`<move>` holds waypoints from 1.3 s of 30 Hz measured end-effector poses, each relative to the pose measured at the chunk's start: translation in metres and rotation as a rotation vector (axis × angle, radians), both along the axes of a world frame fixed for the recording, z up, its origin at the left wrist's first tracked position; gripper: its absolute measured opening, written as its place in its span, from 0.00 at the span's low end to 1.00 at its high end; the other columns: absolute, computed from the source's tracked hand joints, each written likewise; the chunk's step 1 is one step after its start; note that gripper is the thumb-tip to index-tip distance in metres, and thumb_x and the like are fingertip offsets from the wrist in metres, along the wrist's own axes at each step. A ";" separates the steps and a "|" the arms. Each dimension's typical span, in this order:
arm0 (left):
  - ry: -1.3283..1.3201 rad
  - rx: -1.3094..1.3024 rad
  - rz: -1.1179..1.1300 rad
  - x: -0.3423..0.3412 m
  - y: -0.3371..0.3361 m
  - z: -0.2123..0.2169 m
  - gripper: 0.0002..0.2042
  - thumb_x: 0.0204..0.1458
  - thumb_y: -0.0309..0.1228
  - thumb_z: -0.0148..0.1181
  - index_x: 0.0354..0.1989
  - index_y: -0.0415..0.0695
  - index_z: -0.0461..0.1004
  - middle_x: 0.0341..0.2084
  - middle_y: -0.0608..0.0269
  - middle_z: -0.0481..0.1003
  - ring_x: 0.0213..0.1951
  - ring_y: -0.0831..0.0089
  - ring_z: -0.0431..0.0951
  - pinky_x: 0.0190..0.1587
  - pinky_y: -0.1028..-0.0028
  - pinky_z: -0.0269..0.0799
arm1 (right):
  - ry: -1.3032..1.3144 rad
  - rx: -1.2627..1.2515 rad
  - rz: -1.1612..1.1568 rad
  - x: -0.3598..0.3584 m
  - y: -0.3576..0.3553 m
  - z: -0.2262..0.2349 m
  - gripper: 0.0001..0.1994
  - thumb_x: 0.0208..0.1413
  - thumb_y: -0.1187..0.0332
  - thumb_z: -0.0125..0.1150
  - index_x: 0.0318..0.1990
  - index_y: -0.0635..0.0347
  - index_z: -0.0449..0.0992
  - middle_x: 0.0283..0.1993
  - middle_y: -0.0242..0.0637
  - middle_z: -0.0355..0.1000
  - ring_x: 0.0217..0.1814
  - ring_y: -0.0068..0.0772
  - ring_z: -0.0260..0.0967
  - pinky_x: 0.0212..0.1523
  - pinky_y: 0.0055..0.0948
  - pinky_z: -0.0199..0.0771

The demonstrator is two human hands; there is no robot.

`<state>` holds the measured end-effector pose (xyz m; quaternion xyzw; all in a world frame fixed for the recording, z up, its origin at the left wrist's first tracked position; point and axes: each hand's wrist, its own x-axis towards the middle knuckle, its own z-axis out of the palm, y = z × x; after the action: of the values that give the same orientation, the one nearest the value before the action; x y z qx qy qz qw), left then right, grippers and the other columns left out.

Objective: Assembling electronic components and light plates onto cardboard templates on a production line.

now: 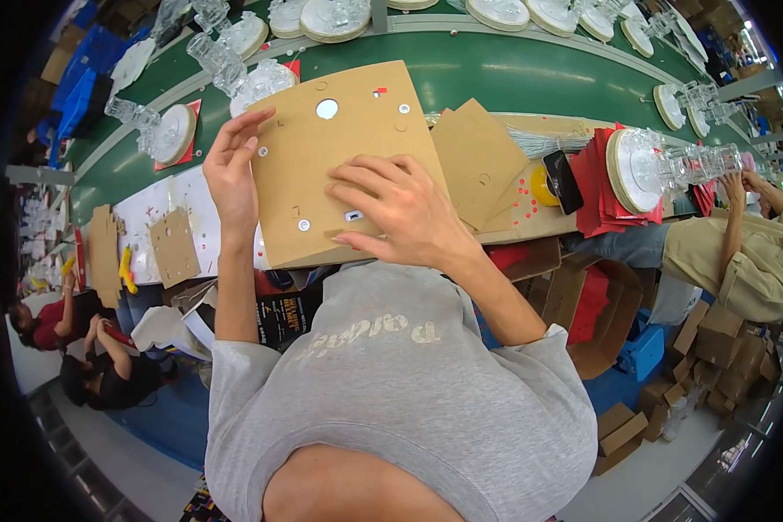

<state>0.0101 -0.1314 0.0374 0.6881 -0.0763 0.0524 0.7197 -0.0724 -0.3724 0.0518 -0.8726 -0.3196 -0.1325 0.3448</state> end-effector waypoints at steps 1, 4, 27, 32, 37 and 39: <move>-0.002 0.007 0.005 -0.006 0.002 0.001 0.18 0.58 0.20 0.50 0.57 0.30 0.73 0.55 0.51 0.77 0.61 0.62 0.74 0.67 0.66 0.63 | 0.032 -0.041 -0.024 -0.001 -0.002 -0.002 0.25 0.48 0.58 0.73 0.54 0.54 0.79 0.60 0.32 0.74 0.63 0.38 0.70 0.60 0.41 0.67; -0.080 0.548 0.073 -0.021 0.004 0.001 0.21 0.56 0.20 0.56 0.60 0.34 0.72 0.59 0.51 0.75 0.64 0.59 0.72 0.67 0.65 0.63 | 0.051 -0.102 -0.075 0.000 -0.004 -0.006 0.29 0.48 0.54 0.73 0.59 0.50 0.78 0.67 0.32 0.70 0.70 0.38 0.65 0.66 0.44 0.62; -0.170 1.238 -0.244 -0.077 -0.027 0.034 0.32 0.60 0.36 0.57 0.74 0.47 0.59 0.76 0.47 0.47 0.77 0.48 0.43 0.74 0.45 0.41 | 0.104 -0.065 -0.159 -0.005 0.004 -0.011 0.28 0.51 0.51 0.71 0.61 0.43 0.77 0.71 0.33 0.66 0.75 0.40 0.58 0.71 0.49 0.56; -0.237 1.328 -0.253 -0.076 -0.039 0.032 0.28 0.63 0.33 0.52 0.73 0.48 0.62 0.75 0.49 0.53 0.75 0.49 0.51 0.74 0.50 0.44 | 0.144 0.100 -0.232 0.002 -0.019 -0.021 0.24 0.53 0.58 0.71 0.58 0.53 0.79 0.69 0.37 0.68 0.74 0.44 0.60 0.71 0.47 0.61; -0.271 1.360 -0.262 -0.079 -0.041 0.036 0.28 0.61 0.32 0.56 0.72 0.48 0.64 0.73 0.46 0.55 0.73 0.46 0.54 0.73 0.49 0.47 | 0.174 0.124 -0.365 0.008 -0.041 -0.027 0.21 0.56 0.63 0.68 0.57 0.55 0.79 0.68 0.42 0.69 0.72 0.45 0.63 0.69 0.43 0.65; -0.278 1.303 -0.211 -0.080 -0.047 0.033 0.31 0.57 0.31 0.62 0.71 0.47 0.65 0.72 0.44 0.56 0.73 0.45 0.56 0.72 0.49 0.50 | 0.194 0.206 -0.380 0.014 -0.055 -0.040 0.21 0.57 0.64 0.67 0.58 0.57 0.79 0.68 0.44 0.69 0.72 0.46 0.64 0.67 0.41 0.67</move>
<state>-0.0702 -0.1781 0.0704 0.9573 -0.2512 0.0132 0.1421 -0.0585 -0.4271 0.0116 -0.8859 -0.0996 -0.1427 0.4300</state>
